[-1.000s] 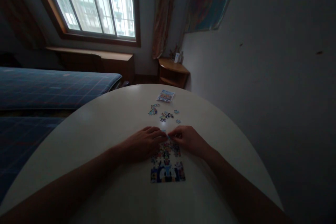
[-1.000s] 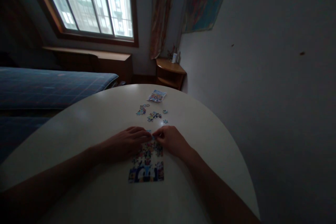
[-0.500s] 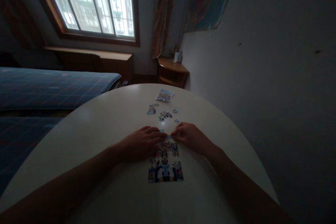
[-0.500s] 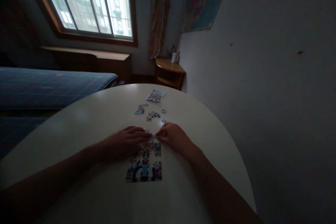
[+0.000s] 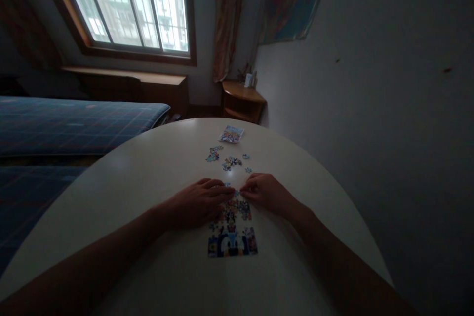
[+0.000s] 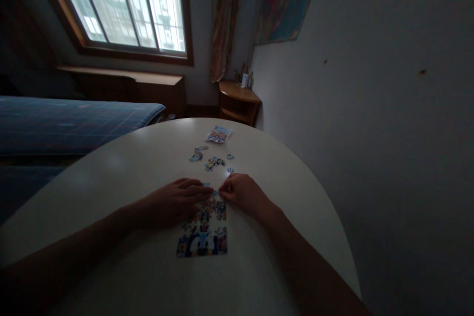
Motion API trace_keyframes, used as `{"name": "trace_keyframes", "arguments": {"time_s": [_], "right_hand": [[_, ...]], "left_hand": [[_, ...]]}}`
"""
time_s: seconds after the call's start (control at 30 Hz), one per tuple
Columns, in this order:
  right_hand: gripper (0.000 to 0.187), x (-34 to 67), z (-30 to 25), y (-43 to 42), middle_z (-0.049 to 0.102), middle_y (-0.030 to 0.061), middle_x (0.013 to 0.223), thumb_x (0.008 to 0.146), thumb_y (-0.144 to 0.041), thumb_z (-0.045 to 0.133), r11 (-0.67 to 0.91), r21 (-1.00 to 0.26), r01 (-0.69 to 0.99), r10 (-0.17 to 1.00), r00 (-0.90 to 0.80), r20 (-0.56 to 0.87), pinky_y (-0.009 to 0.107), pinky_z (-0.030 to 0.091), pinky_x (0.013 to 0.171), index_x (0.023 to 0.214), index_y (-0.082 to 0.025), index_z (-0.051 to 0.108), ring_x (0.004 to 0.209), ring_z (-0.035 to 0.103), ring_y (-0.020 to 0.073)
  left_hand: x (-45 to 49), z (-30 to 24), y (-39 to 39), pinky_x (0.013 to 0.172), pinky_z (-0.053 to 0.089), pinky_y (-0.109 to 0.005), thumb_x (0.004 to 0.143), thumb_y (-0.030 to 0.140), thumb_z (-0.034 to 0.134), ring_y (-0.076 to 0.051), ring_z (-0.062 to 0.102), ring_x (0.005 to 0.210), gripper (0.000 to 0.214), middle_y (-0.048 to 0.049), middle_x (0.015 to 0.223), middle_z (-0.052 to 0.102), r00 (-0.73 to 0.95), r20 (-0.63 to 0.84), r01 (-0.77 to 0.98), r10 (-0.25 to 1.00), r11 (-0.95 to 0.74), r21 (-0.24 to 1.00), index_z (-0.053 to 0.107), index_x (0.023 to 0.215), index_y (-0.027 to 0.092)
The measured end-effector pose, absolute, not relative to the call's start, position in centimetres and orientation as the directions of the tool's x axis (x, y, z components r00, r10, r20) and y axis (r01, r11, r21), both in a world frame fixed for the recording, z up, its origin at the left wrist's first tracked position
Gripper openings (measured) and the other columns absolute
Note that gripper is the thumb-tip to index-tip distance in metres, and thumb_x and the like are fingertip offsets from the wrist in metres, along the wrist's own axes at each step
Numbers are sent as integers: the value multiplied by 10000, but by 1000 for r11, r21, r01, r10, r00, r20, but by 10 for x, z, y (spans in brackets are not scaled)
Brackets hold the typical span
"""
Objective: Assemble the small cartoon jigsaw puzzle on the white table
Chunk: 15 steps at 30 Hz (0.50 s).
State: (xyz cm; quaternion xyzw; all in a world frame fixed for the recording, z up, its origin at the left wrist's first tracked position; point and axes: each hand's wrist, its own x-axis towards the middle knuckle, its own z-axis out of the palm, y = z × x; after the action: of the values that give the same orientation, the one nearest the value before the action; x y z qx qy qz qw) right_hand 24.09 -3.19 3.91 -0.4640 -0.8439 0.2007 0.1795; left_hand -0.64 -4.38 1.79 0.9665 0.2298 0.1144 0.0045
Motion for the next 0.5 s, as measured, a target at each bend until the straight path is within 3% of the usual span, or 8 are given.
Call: {"name": "trace_keyframes", "arguments": {"time_s": [0.5], "right_hand": [[92,239,35,-30,644,59,942,817,-214,701,474,-535,699,857,-505,100,267,469,738,893,-168,724,769,602,137]], "left_hand": [[-10,12,-42,1101,365,-433,985,240,456,-250,398,1366,408,-27,1458,499,871,248,414,423,-906,92,476,1393,255]]}}
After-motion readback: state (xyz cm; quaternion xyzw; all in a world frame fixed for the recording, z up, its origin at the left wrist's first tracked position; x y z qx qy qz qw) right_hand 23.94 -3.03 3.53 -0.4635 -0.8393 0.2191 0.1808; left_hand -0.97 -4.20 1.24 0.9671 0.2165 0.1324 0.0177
